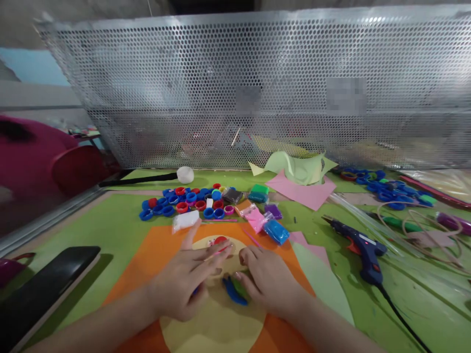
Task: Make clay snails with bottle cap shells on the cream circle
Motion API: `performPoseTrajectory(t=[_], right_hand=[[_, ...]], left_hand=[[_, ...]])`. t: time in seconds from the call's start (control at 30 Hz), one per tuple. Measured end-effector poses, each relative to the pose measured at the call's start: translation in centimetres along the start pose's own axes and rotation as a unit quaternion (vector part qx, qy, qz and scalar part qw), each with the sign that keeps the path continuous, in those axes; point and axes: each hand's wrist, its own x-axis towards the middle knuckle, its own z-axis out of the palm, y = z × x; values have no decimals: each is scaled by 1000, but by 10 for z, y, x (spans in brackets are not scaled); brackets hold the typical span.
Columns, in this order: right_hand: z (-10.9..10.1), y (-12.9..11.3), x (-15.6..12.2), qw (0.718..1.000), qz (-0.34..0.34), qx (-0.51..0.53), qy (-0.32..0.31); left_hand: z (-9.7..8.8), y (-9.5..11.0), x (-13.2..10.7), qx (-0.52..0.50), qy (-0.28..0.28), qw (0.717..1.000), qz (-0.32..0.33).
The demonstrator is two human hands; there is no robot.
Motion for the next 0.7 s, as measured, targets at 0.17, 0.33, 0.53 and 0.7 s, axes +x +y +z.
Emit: performPoseTrajectory(t=[0.17,0.33,0.53,0.7], right_hand=[[-1,0,0,1000,6,3,-4],[-2,-1,1,1000,5,6,-3],[-1,-1,1,1000,4,1,-2],[-2,1,0,1000,-3,-1,1]], left_hand=[[-1,6,-2,1,-30,998,-47],[1,11,-3,-1,-78,996,-53],[2,14,-2,-10,-59,996,-60],[8,18,-5,-6,-65,994,-89]])
